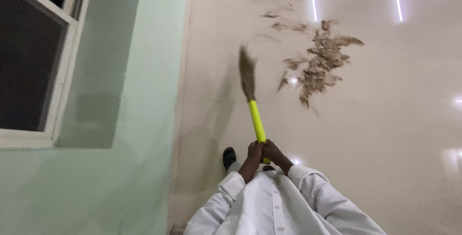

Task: The person sweeps debris across a floor using a broom, moving the material into a single pile.

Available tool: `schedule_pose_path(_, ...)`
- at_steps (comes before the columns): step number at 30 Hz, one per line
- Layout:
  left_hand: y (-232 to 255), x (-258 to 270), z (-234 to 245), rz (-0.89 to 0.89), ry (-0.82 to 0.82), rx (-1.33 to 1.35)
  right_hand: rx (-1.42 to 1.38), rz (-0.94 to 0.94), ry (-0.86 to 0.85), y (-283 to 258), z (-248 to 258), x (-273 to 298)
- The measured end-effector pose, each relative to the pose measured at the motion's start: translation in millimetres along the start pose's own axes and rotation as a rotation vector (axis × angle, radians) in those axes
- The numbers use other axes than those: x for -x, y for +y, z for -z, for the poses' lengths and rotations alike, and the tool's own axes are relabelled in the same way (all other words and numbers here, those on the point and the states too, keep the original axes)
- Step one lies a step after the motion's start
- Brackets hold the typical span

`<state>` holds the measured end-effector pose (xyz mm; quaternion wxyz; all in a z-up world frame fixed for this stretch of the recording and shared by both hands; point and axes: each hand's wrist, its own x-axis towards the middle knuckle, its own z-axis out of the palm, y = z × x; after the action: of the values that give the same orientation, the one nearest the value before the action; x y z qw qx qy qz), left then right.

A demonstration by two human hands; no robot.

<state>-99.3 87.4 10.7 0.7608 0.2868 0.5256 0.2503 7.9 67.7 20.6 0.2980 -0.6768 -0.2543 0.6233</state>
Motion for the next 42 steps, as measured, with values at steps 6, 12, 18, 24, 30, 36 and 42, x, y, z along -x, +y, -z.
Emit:
schedule_pose_path(6, 34, 36, 80, -0.404, -0.307, -0.166, 0.150, -0.093, -0.206, -36, -43, -35)
schedule_pose_path(12, 39, -5, 85, 0.114, -0.059, 0.253, 0.342, -0.217, -0.192, -49, -70, -50)
schedule_pose_path(18, 54, -47, 77, 0.429, -0.045, -0.066, 0.818, 0.732, -0.121, -32, -65, -34)
schedule_pose_path(24, 58, -55, 74, 0.138, -0.121, -0.186, -0.418, -0.044, 0.216, -28, -86, -32)
schedule_pose_path(30, 60, -54, 97, 0.095, -0.041, -0.113, -0.230, -0.030, 0.137, -35, -98, -46)
schedule_pose_path(36, 48, -59, 70, 0.267, 0.167, 0.072, -0.093, -0.015, 0.019, -32, -72, -59)
schedule_pose_path(42, 37, -58, 27, 0.398, 0.050, 0.089, 0.017, -0.118, 0.016, -28, -19, -53)
